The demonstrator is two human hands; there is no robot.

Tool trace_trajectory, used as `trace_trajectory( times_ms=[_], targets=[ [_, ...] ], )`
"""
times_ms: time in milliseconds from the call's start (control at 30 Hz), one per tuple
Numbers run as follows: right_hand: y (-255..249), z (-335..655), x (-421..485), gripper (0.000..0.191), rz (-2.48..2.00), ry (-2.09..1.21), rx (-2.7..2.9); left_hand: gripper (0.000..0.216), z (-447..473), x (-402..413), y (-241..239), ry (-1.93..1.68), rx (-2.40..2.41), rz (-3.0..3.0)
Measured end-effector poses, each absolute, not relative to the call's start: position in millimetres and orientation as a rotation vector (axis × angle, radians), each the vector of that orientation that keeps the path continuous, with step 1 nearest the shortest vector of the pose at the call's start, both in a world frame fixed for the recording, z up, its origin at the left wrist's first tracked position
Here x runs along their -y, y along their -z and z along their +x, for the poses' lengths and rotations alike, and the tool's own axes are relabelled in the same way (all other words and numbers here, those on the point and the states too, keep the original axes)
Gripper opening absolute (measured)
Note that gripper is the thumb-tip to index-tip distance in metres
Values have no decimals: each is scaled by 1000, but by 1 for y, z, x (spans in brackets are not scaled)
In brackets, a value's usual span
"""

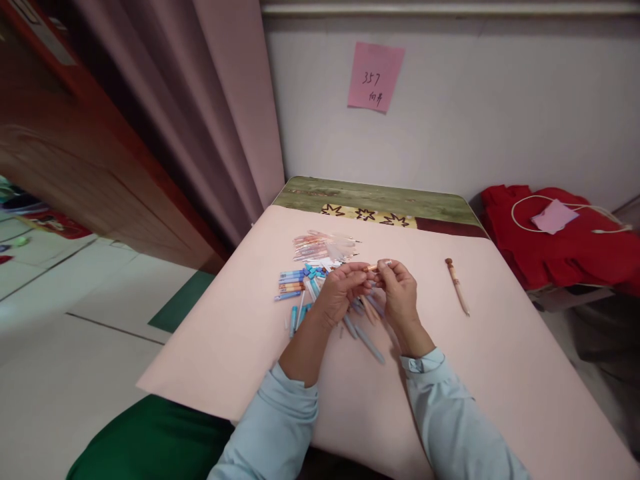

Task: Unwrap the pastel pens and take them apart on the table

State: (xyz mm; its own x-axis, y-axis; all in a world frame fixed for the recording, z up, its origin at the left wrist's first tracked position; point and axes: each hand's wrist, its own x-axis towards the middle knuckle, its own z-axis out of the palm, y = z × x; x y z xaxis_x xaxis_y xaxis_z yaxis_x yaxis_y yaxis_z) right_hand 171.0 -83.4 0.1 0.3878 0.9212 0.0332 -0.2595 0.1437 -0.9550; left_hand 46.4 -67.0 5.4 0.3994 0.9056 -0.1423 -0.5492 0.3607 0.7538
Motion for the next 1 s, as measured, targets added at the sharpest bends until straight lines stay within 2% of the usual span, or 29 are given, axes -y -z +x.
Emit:
trace_trajectory(
  times_ms=[200,500,1000],
  targets=[
    [0,169,83,39,-1086,-1042,759,34,51,69,-7,-1172,-705,833],
    [0,168,85,37,-1058,-1113,797,28,53,70,-8,-1281,-733,900],
    [-5,163,95,21,-1205,-570,1156,30,51,68,-8,-1175,-664,683]
  ],
)
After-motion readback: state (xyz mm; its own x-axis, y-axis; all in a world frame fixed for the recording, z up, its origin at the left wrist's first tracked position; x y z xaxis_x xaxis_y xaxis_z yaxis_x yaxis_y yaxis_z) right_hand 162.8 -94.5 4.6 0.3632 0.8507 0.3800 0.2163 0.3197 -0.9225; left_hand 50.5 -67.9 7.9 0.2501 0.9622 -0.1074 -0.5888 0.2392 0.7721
